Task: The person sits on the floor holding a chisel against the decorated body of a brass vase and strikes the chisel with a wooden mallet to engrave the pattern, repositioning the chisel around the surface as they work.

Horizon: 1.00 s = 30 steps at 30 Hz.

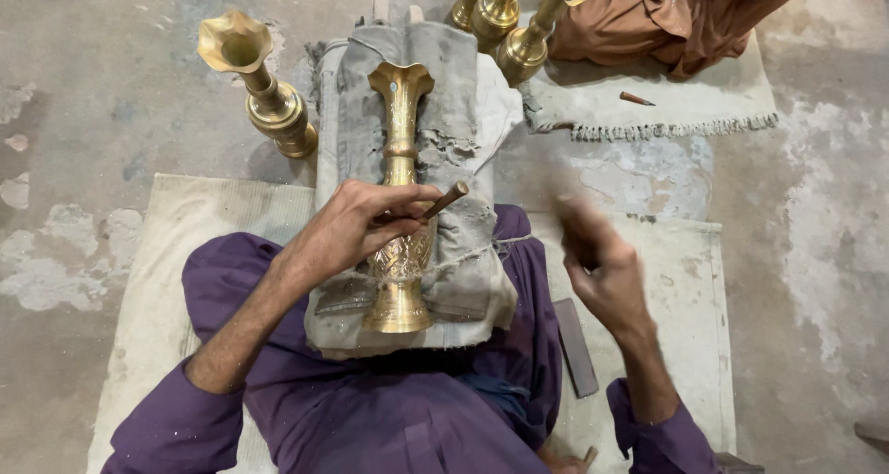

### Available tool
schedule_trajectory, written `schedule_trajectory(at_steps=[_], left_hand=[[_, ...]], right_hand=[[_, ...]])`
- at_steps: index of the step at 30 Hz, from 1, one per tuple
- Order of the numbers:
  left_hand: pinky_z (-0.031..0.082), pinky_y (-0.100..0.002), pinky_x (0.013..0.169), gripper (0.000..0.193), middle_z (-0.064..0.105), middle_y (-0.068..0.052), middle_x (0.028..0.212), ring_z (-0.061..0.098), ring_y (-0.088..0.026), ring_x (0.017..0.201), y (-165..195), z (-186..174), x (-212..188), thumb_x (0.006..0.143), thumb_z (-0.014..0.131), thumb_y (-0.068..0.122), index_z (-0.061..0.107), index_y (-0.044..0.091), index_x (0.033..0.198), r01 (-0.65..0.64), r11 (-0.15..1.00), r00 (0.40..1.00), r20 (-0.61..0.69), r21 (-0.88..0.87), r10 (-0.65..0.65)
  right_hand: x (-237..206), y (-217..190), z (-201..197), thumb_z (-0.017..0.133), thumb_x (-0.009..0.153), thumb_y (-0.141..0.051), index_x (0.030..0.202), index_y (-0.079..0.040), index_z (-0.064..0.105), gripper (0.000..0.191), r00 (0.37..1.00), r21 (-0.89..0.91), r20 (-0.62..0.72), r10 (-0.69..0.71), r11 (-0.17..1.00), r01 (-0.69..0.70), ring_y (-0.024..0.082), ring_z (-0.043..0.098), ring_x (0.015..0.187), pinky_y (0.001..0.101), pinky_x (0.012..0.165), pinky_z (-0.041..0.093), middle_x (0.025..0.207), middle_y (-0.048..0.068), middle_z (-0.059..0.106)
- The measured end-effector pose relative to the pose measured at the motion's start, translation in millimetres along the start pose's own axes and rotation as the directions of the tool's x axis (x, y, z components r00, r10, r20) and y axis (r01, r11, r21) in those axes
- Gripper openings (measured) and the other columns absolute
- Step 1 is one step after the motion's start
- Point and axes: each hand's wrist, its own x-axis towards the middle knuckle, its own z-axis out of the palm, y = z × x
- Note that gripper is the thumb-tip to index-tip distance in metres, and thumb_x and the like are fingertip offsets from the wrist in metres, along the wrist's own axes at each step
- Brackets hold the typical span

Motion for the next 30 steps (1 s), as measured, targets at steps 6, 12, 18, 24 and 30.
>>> schedule_trajectory(at_steps=[6, 12, 18, 24, 30], left_hand=[[0.065, -0.034, 0.086, 0.053, 0.080, -0.011, 0.107, 0.078, -0.019, 0.100, 1.6, -0.2, 3.8, 0.086, 0.076, 0.009, 0.063, 0.014, 0.138, 0.018, 0.999, 1.000, 0.008, 0.032, -0.018], [0.065, -0.034, 0.085, 0.054, 0.080, -0.011, 0.105, 0.079, -0.019, 0.098, 2.6, -1.7, 4.0, 0.086, 0.076, 0.009, 0.063, 0.014, 0.138, 0.016, 0.999, 1.000, 0.007, 0.035, -0.017], [0.064, -0.034, 0.084, 0.052, 0.080, -0.011, 0.104, 0.079, -0.018, 0.097, 4.3, -0.4, 3.2, 0.086, 0.076, 0.008, 0.064, 0.012, 0.136, 0.019, 0.999, 1.000, 0.002, 0.030, -0.019], [0.064, -0.034, 0.084, 0.052, 0.080, -0.011, 0.104, 0.079, -0.019, 0.097, 1.6, -0.2, 2.3, 0.086, 0.077, 0.009, 0.064, 0.012, 0.136, -0.020, 0.999, 1.000, -0.001, 0.045, 0.020], [0.065, -0.033, 0.084, 0.051, 0.081, -0.010, 0.104, 0.080, -0.019, 0.096, -2.5, -0.2, 0.9, 0.087, 0.076, 0.010, 0.064, 0.012, 0.136, -0.029, 0.999, 1.000, 0.004, 0.034, 0.029]], right_hand=[[2.4, 4.4, -5.7, 0.071, 0.089, -0.002, 0.151, -0.021, 0.051, 0.067, 0.996, 0.015, -0.082, -0.033, 0.999, 0.035, 0.026, 0.074, 0.096, 0.0388, 0.080, 0.062, 0.116, 0.013, 0.074], [5.3, 13.1, -4.9, 0.071, 0.089, -0.001, 0.147, -0.022, 0.056, 0.064, 0.999, -0.072, 0.040, 0.026, 0.997, -0.023, 0.026, 0.074, 0.089, 0.0415, 0.079, 0.062, 0.109, 0.013, 0.076], [3.9, 2.4, -0.8, 0.072, 0.086, 0.002, 0.140, -0.023, 0.060, 0.060, 1.000, 0.074, -0.007, 0.001, 0.997, 0.000, 0.024, 0.074, 0.090, 0.0367, 0.078, 0.062, 0.110, 0.009, 0.075], [7.4, -6.7, -6.0, 0.071, 0.088, 0.003, 0.140, -0.022, 0.059, 0.058, 0.996, 0.343, -0.076, 0.043, 0.939, -0.015, 0.025, 0.072, 0.094, 0.0370, 0.085, 0.061, 0.107, 0.008, 0.072], [5.3, -10.7, -10.5, 0.069, 0.086, -0.001, 0.137, -0.024, 0.058, 0.057, 0.996, 0.172, -0.068, 0.055, 0.984, -0.043, 0.020, 0.073, 0.083, 0.0351, 0.074, 0.059, 0.098, 0.002, 0.074]])
